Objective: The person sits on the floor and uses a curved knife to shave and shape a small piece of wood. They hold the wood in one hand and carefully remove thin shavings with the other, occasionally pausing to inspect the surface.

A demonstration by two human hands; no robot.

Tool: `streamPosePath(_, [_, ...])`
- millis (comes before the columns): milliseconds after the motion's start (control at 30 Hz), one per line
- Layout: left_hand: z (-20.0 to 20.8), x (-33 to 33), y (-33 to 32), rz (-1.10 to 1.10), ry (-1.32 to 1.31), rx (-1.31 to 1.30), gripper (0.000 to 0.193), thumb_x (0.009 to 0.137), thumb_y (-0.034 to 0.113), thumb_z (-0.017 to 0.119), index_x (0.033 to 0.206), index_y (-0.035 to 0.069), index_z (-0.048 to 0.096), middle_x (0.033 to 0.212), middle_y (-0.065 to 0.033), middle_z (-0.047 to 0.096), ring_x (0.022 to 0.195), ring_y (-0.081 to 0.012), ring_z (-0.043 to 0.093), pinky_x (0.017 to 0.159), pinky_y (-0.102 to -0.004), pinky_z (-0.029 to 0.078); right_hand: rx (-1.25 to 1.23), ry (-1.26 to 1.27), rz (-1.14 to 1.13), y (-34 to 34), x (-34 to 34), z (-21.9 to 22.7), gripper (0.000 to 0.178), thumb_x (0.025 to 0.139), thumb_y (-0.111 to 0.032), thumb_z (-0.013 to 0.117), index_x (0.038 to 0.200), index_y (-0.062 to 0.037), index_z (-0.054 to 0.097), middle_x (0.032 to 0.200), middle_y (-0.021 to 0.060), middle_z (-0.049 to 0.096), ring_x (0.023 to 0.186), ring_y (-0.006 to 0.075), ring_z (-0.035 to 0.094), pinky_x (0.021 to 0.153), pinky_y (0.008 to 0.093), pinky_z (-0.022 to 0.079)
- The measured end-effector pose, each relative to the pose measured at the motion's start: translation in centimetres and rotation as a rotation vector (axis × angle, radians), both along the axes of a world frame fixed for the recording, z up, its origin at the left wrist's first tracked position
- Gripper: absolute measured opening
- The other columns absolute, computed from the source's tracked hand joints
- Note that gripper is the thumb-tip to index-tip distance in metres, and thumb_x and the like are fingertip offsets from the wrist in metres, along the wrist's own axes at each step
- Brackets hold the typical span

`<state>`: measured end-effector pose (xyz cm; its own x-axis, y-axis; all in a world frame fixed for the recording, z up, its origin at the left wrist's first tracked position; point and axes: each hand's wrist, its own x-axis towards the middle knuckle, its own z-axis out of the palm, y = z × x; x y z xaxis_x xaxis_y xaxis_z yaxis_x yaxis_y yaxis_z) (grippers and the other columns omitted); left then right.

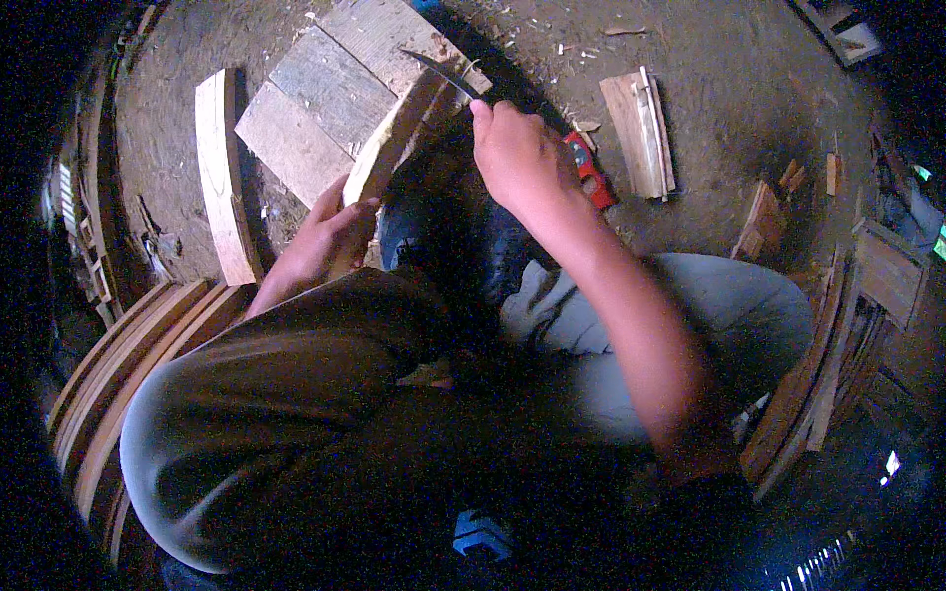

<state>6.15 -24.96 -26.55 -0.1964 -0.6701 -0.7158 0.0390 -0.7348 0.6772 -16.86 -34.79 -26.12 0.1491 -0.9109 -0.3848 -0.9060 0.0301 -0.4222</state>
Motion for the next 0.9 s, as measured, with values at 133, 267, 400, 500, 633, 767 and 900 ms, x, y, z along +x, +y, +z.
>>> streamPosePath(133, [-0.6,0.1,0.1,-0.032,0.036,0.022,0.039,0.092,0.023,0.052,0.123,0.002,0.043,0.068,-0.0061,0.053,0.053,-0.0146,0.053,0.044,-0.0276,0.042,0.041,0.032,-0.035,0.3,1.1,0.3,0.048,0.099,-0.041,0.032,0.095,-0.0007,0.059,0.089,0.0279,0.063,0.089,0.0482,0.059,0.078,0.0548,0.047])
streamPosePath(267, [-1.4,0.8,0.5,-0.016,0.103,0.054,0.032,0.091,0.026,0.051,0.113,0.002,0.049,0.07,-0.0065,0.055,0.053,-0.0154,0.053,0.048,-0.0283,0.044,0.02,0.094,0.0,0.6,1.2,0.9,0.047,0.099,-0.04,0.032,0.095,-0.002,0.06,0.087,0.0269,0.065,0.087,0.0462,0.061,0.077,0.0542,0.048])
streamPosePath(400, [-1.5,1.4,0.9,0.038,0.049,0.102,0.025,0.091,0.027,0.052,0.099,0.003,0.055,0.07,-0.0065,0.056,0.053,-0.0144,0.053,0.049,-0.0275,0.044,-0.024,0.154,0.081,0.7,1.0,1.3,0.047,0.1,-0.039,0.032,0.094,-0.0024,0.061,0.085,0.0266,0.065,0.083,0.0444,0.063,0.075,0.0533,0.05])
streamPosePath(500, [-1.7,0.9,0.6,-0.022,0.021,0.138,0.025,0.09,0.028,0.056,0.09,0.003,0.057,0.067,-0.0048,0.056,0.051,-0.0128,0.053,0.048,-0.0259,0.042,-0.106,0.213,0.122,0.9,0.9,1.2,0.044,0.098,-0.036,0.038,0.087,-0.0023,0.063,0.079,0.0238,0.067,0.077,0.0397,0.067,0.068,0.0497,0.053])
streamPosePath(633, [-0.9,0.2,0.5,-0.091,-0.038,0.177,0.026,0.086,0.027,0.064,0.085,0.002,0.056,0.062,-0.0024,0.054,0.05,-0.0113,0.053,0.046,-0.0246,0.041,-0.127,0.229,0.157,1.0,1.3,1.1,0.042,0.098,-0.035,0.039,0.086,-0.002,0.063,0.077,0.0214,0.067,0.074,0.0377,0.068,0.066,0.0473,0.054])
streamPosePath(767, [-1.9,0.7,1.1,-0.087,0.033,0.172,0.028,0.085,0.027,0.068,0.085,0.002,0.056,0.061,-0.0024,0.054,0.05,-0.0112,0.052,0.046,-0.0253,0.04,-0.127,0.273,0.197,1.2,1.8,1.9,0.042,0.099,-0.035,0.038,0.087,-0.0012,0.061,0.076,0.0216,0.067,0.073,0.0381,0.067,0.066,0.0482,0.053])
streamPosePath(900, [-2.3,0.8,1.8,-0.076,-0.009,0.175,0.026,0.084,0.025,0.069,0.085,0.002,0.056,0.061,-0.0017,0.053,0.052,-0.0103,0.049,0.048,-0.0252,0.037,-0.144,0.325,0.259,1.2,2.5,1.9,0.042,0.099,-0.035,0.038,0.087,-0.001,0.06,0.072,0.0207,0.066,0.07,0.0379,0.067,0.062,0.048,0.053])
